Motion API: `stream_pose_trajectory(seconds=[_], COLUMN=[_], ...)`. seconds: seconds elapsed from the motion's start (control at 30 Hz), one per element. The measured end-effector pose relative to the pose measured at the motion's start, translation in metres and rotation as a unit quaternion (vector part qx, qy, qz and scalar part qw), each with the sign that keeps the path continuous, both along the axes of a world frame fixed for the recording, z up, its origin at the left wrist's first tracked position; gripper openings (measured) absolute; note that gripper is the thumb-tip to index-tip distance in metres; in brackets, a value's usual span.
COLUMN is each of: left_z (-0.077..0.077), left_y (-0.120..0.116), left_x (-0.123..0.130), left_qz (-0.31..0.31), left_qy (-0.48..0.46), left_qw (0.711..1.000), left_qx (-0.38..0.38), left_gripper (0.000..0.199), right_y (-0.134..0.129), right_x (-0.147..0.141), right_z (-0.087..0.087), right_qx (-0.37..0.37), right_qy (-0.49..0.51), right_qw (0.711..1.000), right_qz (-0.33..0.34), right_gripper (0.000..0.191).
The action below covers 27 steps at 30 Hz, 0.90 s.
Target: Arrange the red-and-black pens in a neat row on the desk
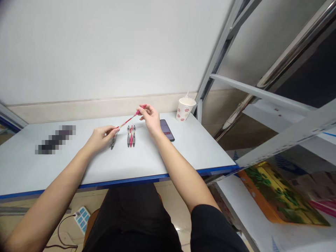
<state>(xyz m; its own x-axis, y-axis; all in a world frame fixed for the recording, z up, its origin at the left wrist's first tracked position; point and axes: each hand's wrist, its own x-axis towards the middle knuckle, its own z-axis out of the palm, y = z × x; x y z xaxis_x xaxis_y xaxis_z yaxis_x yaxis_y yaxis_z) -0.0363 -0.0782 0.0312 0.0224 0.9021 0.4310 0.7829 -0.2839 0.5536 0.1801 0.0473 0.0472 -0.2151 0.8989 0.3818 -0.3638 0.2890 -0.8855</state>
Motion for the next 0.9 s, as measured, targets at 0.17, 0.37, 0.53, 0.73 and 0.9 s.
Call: stream_pose_trajectory(seconds=[0.17,0.37,0.53,0.73,0.9], left_z=[0.0021,-0.0001,-0.0001,0.0013,0.0026], left_y=[-0.0004,0.0011,0.0012,0.0002,-0.0003], left_x=[0.0005,-0.0005,-0.0005,0.0003,0.0024], left_qz=[0.014,0.007,0.007,0.019,0.015], left_qy=[0.003,-0.003,-0.003,-0.007,-0.004], left_qw=[1.0,1.0,1.0,1.0,1.0], left_qx=[-0.003,0.0,0.001,0.001,0.004], left_gripper=[0.041,0.042,0.043,0.041,0.041], right_y=[0.0028,0.0038,0.0044,0.0055,0.0051], right_x=[0.0016,0.0038,0.0033,0.0034,0.0031], right_z=[0.0008,0.0019,0.0003,-0.0006,-0.0009], right_qx=[-0.011,-0.015,-0.019,-0.023,-0.028], right_qy=[0.037,0.026,0.022,0.039,0.037], right_qw=[0.999,1.0,1.0,0.999,0.999], right_qz=[-0.007,-0.002,0.007,-0.003,0.015], right_gripper=[0.034,0.036,0.037,0.036,0.039])
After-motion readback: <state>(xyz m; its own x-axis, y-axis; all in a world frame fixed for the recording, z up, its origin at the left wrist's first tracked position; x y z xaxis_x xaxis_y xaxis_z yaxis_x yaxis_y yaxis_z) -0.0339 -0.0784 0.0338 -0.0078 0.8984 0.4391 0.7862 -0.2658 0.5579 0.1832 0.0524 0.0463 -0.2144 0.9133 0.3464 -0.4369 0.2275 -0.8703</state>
